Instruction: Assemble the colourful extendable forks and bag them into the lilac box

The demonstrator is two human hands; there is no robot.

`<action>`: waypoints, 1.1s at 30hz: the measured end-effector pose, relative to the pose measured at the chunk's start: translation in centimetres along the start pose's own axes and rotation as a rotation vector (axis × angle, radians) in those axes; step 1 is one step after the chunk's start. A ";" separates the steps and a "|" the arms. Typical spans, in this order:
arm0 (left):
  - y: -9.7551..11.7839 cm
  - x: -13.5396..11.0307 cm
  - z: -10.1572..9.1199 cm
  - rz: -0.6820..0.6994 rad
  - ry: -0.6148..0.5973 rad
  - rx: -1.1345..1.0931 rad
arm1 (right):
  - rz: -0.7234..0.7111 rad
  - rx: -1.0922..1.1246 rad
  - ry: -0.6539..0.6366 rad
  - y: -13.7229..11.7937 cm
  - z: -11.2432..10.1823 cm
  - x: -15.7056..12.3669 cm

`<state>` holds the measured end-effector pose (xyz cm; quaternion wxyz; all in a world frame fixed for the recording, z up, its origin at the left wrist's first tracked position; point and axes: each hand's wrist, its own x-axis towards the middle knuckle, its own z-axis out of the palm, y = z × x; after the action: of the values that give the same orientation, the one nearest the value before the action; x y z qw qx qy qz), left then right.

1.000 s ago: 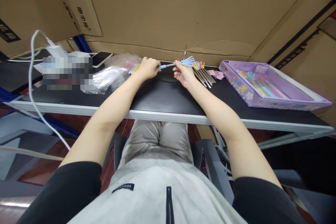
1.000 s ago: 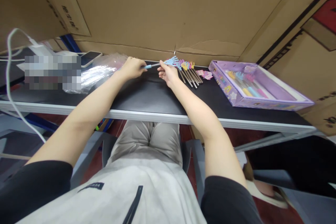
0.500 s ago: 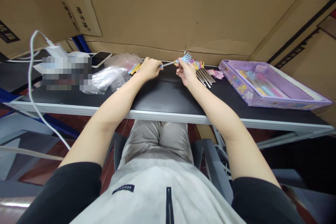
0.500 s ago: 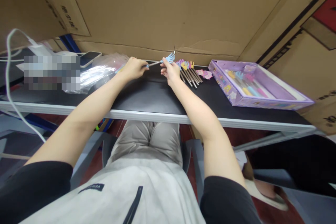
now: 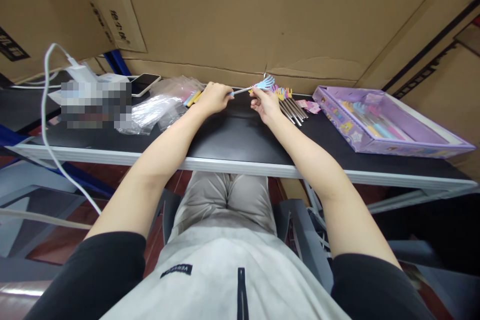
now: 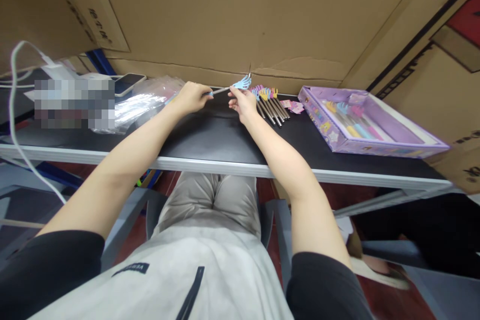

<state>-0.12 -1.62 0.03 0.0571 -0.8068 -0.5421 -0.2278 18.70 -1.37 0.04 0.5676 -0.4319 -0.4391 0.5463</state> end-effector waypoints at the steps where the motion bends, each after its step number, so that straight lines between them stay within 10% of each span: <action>1: 0.1 0.0 0.0 -0.001 -0.004 -0.001 | -0.002 -0.003 -0.002 0.0 0.0 0.0; 33: 0.8 0.1 -0.4 -0.011 0.042 -0.071 | -0.133 -0.021 0.078 -0.1 0.2 0.7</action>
<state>0.54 -1.98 0.54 0.0383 -0.8003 -0.5369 -0.2641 18.56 -0.66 0.19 0.6150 -0.4286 -0.4499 0.4855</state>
